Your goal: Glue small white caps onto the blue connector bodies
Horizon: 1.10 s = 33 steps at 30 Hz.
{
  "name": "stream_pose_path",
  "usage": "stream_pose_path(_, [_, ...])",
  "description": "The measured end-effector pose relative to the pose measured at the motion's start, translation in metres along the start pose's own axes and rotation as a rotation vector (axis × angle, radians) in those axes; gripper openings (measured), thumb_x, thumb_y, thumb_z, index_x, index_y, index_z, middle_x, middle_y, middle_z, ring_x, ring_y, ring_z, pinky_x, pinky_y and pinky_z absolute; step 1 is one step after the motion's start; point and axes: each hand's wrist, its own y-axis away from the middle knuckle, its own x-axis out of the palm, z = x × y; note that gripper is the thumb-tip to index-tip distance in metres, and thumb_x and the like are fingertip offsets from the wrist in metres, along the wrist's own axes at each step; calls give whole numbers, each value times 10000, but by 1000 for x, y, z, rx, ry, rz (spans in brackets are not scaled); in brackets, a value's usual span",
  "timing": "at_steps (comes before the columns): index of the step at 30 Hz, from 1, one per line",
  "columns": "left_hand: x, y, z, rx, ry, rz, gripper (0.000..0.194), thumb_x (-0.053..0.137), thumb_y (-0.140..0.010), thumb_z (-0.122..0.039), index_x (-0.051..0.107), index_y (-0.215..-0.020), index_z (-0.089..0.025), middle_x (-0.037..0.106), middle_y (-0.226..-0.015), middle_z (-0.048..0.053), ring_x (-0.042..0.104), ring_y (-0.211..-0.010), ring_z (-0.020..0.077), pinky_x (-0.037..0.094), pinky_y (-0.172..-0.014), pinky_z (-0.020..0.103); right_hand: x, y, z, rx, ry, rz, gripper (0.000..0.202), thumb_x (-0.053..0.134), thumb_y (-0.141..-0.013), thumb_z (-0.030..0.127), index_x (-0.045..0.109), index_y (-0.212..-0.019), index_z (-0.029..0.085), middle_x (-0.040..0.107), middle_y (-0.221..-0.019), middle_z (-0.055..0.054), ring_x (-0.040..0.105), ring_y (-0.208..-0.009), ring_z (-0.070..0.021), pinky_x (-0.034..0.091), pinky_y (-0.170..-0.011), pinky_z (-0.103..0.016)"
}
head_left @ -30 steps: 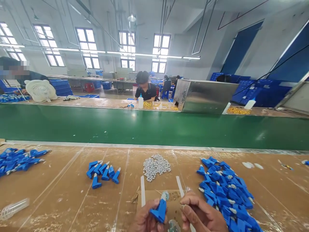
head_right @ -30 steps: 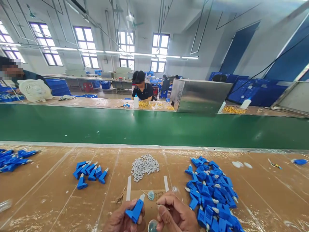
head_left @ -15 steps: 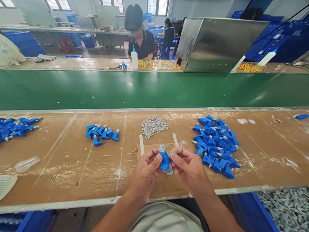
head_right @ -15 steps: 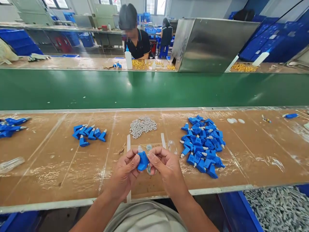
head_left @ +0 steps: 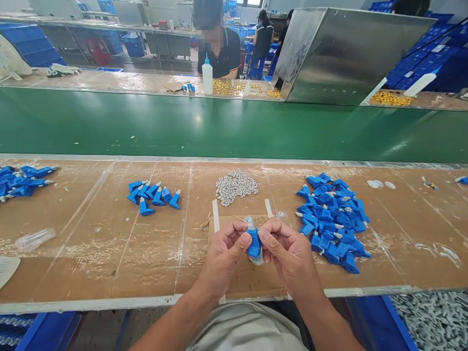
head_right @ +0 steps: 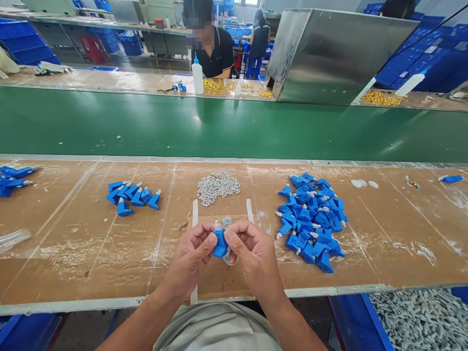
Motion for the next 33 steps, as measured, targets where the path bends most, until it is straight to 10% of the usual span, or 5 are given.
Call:
stream_pose_path(11, [0, -4, 1, 112, -165, 14, 259, 704, -873, -378, 677, -945, -130, 645, -829, 49, 570, -731, 131, 470, -673, 258, -2, 2, 10, -111, 214, -17, 169, 693, -911, 326, 695, -817, 185, 579, -788, 5, 552, -579, -82, 469, -503, -197])
stream_pose_path(24, [-1, -2, -3, 21, -33, 166, 225, 662, -911, -362, 647, -939, -139, 650, -751, 34, 560, -659, 109, 440, -618, 230, -10, -6, 2, 367, -418, 41, 235, 913, -655, 275, 716, -738, 177, 512, -583, 43, 379, -478, -38, 333, -385, -89])
stream_pose_path(33, [1, -3, -12, 35, -99, 228, 234, 650, -913, -378, 637, -913, -145, 649, -743, 36, 576, -662, 126, 452, -625, 252, -13, -2, 0, 417, -471, 11, 341, 956, -576, 278, 818, -880, 211, 555, -569, 34, 423, -472, -33, 357, -352, -65])
